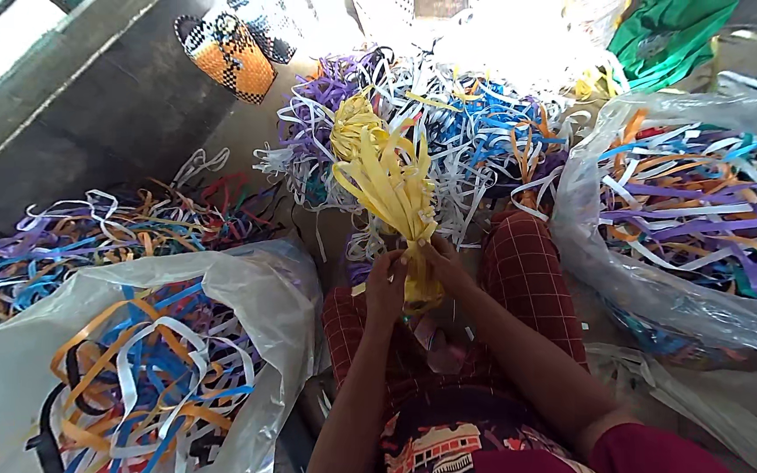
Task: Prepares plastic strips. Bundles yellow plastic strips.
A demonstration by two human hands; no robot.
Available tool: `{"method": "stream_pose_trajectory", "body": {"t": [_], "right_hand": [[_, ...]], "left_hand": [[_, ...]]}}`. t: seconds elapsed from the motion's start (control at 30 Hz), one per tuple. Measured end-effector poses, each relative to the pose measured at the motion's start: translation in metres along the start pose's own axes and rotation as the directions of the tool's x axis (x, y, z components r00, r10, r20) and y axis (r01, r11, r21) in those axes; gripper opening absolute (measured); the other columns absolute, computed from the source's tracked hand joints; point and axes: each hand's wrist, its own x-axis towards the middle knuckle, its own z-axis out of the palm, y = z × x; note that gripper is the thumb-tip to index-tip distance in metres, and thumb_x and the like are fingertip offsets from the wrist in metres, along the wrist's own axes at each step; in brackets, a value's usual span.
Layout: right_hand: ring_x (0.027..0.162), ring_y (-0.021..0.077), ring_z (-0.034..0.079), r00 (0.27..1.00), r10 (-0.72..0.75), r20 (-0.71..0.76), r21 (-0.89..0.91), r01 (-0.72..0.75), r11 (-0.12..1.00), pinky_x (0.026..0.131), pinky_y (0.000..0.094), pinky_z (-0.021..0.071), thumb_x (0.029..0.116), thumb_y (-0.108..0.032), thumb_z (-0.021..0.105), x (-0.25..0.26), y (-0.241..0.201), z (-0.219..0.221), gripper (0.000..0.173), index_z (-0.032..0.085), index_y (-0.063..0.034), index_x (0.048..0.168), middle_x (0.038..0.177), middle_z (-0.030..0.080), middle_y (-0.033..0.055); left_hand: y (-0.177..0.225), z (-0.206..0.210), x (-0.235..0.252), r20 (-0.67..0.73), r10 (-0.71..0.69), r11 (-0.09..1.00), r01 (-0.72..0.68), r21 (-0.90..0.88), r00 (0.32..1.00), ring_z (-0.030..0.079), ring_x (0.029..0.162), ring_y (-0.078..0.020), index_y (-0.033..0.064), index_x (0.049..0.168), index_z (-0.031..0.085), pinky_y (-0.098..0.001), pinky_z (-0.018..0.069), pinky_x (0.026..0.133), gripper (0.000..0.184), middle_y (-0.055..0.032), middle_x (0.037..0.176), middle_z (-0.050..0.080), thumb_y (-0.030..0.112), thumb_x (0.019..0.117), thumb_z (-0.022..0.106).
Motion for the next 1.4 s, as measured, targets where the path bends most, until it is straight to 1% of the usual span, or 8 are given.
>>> {"method": "stream_pose_trajectory", "body": {"t": [0.13,0.53,0.7,0.9,1.13,1.23,1.33,1.4], "right_hand": [[0.109,0.0159,0.065,0.997,-0.001,0.075,-0.055,0.005,0.998,0.098,0.0340,0.0528,0.1047,-0.019,0.054,-0.001,0.001,0.004,0.040,0.053,0.0056,0.137,0.122,0.065,0.0180],[0.111,0.0177,0.064,0.986,0.086,0.142,-0.101,-0.072,0.992,0.100,0.0346,0.0516,0.1040,-0.021,0.057,-0.001,0.009,0.010,0.041,0.054,0.0061,0.135,0.122,0.065,0.0188],[0.117,0.0333,0.063,0.987,0.118,0.113,-0.550,-0.037,0.834,0.104,0.0521,0.0466,0.1001,-0.037,0.063,0.005,0.005,0.007,0.051,0.061,0.0034,0.132,0.125,0.066,0.0227],[0.122,0.0376,0.061,0.986,0.078,0.150,-0.765,0.066,0.641,0.104,0.0605,0.0420,0.0980,-0.031,0.063,0.001,0.005,0.013,0.049,0.061,0.0010,0.135,0.131,0.065,0.0214],[0.125,0.0395,0.057,0.978,0.074,0.197,-0.803,0.118,0.584,0.102,0.0663,0.0368,0.0892,-0.022,0.073,0.004,0.010,0.009,0.049,0.064,-0.0056,0.134,0.133,0.063,0.0211],[0.125,0.0397,0.056,0.978,0.081,0.195,-0.836,0.122,0.536,0.102,0.0664,0.0363,0.0925,-0.028,0.071,0.008,0.022,0.005,0.045,0.066,-0.0103,0.134,0.131,0.063,0.0200],[0.128,0.0424,0.053,0.969,0.144,0.199,-0.874,0.109,0.474,0.104,0.0671,0.0340,0.0949,-0.030,0.067,0.008,0.030,0.002,0.040,0.068,-0.0107,0.130,0.131,0.062,0.0232],[0.133,0.0447,0.047,0.945,0.186,0.269,-0.881,0.164,0.443,0.105,0.0689,0.0323,0.0934,-0.023,0.068,0.006,0.030,0.006,0.040,0.068,-0.0125,0.132,0.140,0.056,0.0243]], "left_hand": [[0.000,0.003,0.000,-0.081,-0.048,0.999,0.049,0.010,0.996,0.066,0.090,-0.0123,-0.0046,0.110,0.067,-0.0305,0.0546,0.086,0.020,-0.0116,0.100,0.069,0.012,0.1023,0.059],[-0.009,-0.001,0.005,-0.051,-0.101,0.984,0.107,0.139,0.994,0.065,0.110,-0.0259,-0.0024,0.116,0.067,-0.0488,0.0497,0.099,0.025,-0.0150,0.112,0.070,0.017,0.1022,0.060],[-0.019,0.008,-0.005,-0.267,0.214,0.895,-0.079,0.438,0.940,0.051,0.127,-0.0489,0.0005,0.127,0.065,-0.0718,0.0296,0.103,0.041,-0.0224,0.125,0.065,0.029,0.0969,0.061],[-0.018,0.010,0.001,-0.175,0.252,0.921,-0.181,0.344,0.952,0.054,0.118,-0.0469,-0.0051,0.107,0.071,-0.0606,0.0410,0.102,0.033,-0.0259,0.119,0.064,0.025,0.0929,0.069],[-0.013,0.002,-0.019,-0.055,0.336,0.941,-0.338,-0.018,0.940,0.067,0.074,-0.0076,-0.0094,0.105,0.058,-0.0259,0.0589,0.071,0.023,-0.0085,0.086,0.068,0.012,0.0979,0.060],[0.022,-0.024,-0.022,0.116,0.084,0.923,-0.121,0.364,0.990,0.064,0.068,-0.0206,-0.0053,0.117,0.062,-0.0393,0.0555,0.067,0.033,-0.0130,0.083,0.067,0.024,0.1016,0.060],[0.076,-0.053,-0.016,0.338,-0.357,0.669,-0.014,0.743,0.871,0.068,0.106,-0.0382,0.0041,0.135,0.059,-0.0581,0.0513,0.095,0.040,-0.0219,0.114,0.069,0.032,0.1070,0.053],[0.105,-0.070,-0.017,0.376,-0.354,0.545,-0.137,0.827,0.856,0.066,0.114,-0.0384,0.0077,0.134,0.062,-0.0602,0.0498,0.097,0.037,-0.0193,0.123,0.068,0.031,0.1067,0.054]]}}
